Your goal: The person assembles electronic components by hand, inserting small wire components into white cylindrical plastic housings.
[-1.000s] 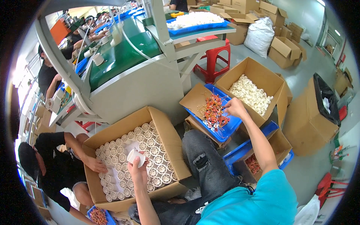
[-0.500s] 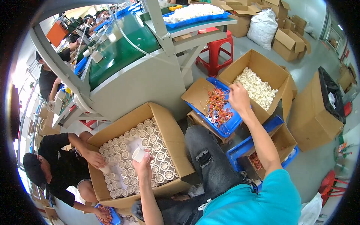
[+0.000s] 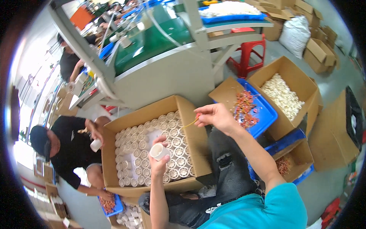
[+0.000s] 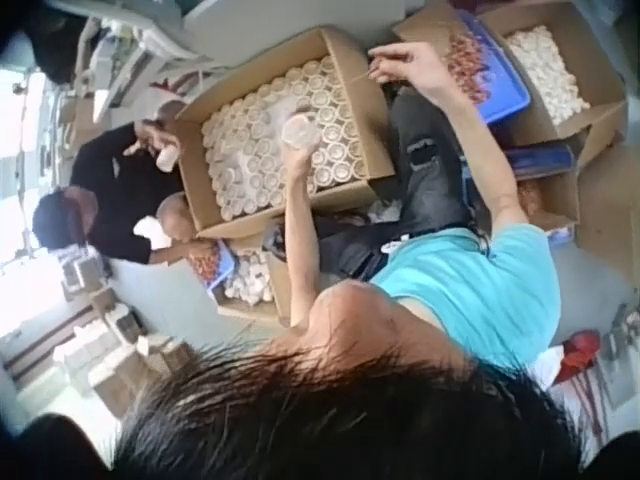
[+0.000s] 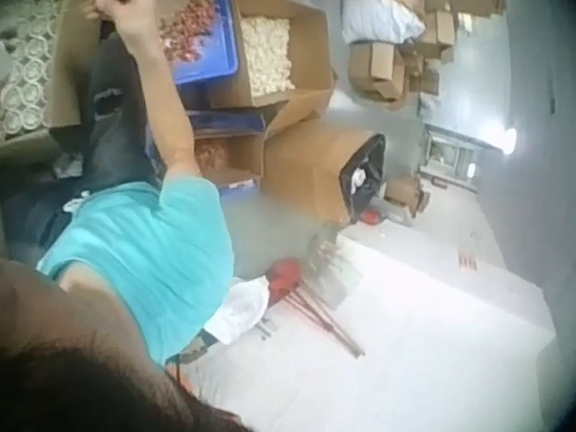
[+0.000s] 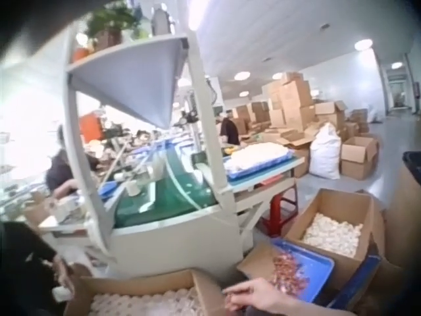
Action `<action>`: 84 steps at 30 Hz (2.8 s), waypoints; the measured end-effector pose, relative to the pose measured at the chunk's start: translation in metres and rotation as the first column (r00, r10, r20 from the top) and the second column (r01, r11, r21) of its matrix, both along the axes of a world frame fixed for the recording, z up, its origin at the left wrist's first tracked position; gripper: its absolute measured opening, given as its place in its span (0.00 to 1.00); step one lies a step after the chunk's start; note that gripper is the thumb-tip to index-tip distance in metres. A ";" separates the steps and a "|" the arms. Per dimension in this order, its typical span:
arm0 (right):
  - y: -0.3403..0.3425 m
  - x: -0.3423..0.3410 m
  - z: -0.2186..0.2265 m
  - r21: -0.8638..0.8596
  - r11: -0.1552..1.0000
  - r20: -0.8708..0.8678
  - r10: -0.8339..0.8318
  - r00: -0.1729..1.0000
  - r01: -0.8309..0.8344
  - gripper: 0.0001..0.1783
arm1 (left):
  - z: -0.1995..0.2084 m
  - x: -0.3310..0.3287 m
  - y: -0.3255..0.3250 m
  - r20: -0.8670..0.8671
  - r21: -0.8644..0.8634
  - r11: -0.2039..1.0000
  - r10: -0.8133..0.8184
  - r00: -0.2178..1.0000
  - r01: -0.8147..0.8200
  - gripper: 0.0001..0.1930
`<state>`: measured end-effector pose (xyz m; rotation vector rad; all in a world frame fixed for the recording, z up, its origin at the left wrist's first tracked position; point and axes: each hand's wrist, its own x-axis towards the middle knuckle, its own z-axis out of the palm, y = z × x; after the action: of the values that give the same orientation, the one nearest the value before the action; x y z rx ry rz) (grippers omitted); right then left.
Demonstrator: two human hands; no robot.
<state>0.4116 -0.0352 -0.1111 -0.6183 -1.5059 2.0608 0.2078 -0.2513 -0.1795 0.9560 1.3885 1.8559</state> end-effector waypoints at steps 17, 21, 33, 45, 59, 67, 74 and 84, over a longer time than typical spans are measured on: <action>-0.059 -0.093 -0.014 0.659 0.749 0.228 -0.102 0.968 -0.076 0.15 | 0.029 -0.031 -0.020 -0.255 -0.160 0.982 -0.140 0.957 0.101 0.24; -0.045 -0.193 -0.030 0.718 0.669 0.214 0.052 0.976 -0.193 0.14 | 0.013 -0.089 -0.061 -0.414 -0.433 0.809 0.214 0.885 -0.398 0.22; -0.101 -0.381 -0.168 0.368 0.761 0.462 0.349 0.815 -0.534 0.11 | 0.042 -0.051 -0.056 -0.423 -0.594 0.799 -0.212 0.881 -0.093 0.22; -0.201 -0.343 -0.121 -0.069 0.106 0.518 0.853 0.055 -0.992 0.23 | 0.036 -0.051 -0.046 -0.456 0.016 0.928 0.338 0.823 -0.372 0.23; -0.287 -0.478 -0.162 -0.325 -0.234 0.410 0.839 -0.359 -0.916 0.25 | 0.038 -0.064 -0.061 -0.283 0.122 0.662 0.737 0.614 -0.739 0.27; -0.171 -0.575 -0.155 -0.282 0.113 0.548 0.834 -0.063 -0.953 0.15 | 0.033 -0.072 -0.063 -0.251 0.163 0.603 0.791 0.559 -0.781 0.29; -0.113 -0.558 -0.107 -0.004 0.348 0.662 0.704 0.258 -0.938 0.12 | 0.034 -0.064 -0.064 -0.254 0.112 0.617 0.776 0.578 -0.779 0.28; 0.061 -0.177 0.030 -0.146 0.698 0.298 0.707 0.641 -0.702 0.13 | 0.024 -0.060 -0.040 -0.246 -0.043 0.635 0.742 0.624 -0.772 0.21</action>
<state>0.2345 0.0254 -0.0814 -0.4213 -2.1994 2.6392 0.1473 -0.2910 -0.1557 0.4970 2.2893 2.2240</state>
